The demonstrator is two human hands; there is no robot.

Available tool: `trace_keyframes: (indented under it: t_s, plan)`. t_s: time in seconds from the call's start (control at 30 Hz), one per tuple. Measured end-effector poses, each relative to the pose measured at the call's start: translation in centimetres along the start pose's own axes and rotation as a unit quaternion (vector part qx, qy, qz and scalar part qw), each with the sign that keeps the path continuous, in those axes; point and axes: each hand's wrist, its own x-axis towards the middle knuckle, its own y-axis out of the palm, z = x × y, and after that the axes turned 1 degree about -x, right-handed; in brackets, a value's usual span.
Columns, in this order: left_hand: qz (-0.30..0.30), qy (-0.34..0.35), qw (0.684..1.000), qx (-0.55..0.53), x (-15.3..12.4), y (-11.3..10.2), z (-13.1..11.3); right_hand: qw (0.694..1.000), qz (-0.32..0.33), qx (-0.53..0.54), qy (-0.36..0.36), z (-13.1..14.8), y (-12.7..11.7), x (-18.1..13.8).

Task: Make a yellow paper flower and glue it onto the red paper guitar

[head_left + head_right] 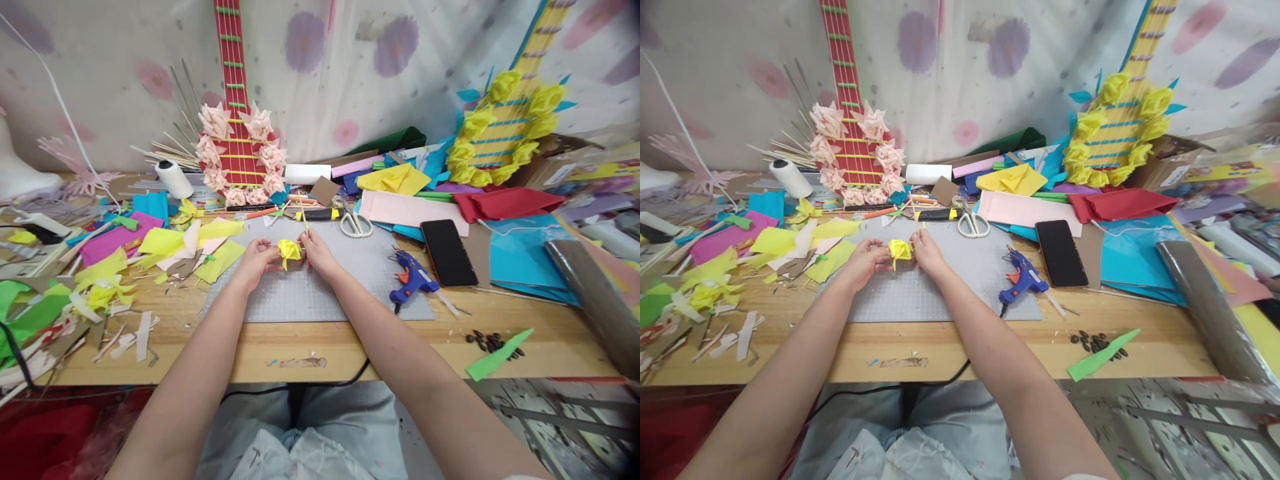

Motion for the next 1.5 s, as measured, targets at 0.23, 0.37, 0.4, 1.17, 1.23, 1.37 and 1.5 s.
trace_keyframes:
  t_s: [0.23,0.37,0.4,1.17,1.23,1.37,1.5]
  plan:
    - [0.027,0.039,0.999,-0.001,0.0,0.6,0.7,1.0,-0.021,-0.019,0.012,-0.2,0.1,0.4]
    - [0.024,0.082,0.996,0.012,-0.1,1.0,1.2,0.997,-0.043,0.031,0.058,0.7,-0.3,0.1]
    - [0.016,0.109,0.994,0.029,-0.1,1.0,1.3,0.995,-0.048,0.05,0.067,0.9,-0.5,0.0]
    - [0.03,0.246,0.96,0.129,-0.3,1.8,2.7,0.992,-0.114,0.009,0.051,-0.3,-0.2,0.6]
    - [0.027,0.247,0.96,0.125,-0.3,1.8,2.7,0.993,-0.109,0.015,0.049,-0.2,-0.2,0.5]
    - [0.027,0.251,0.96,0.124,-0.5,1.8,2.4,0.993,-0.105,0.014,0.047,0.1,-0.2,0.3]
    - [0.018,0.267,0.955,0.13,-0.5,1.8,2.4,0.993,-0.109,0.007,0.047,0.1,-0.2,0.3]
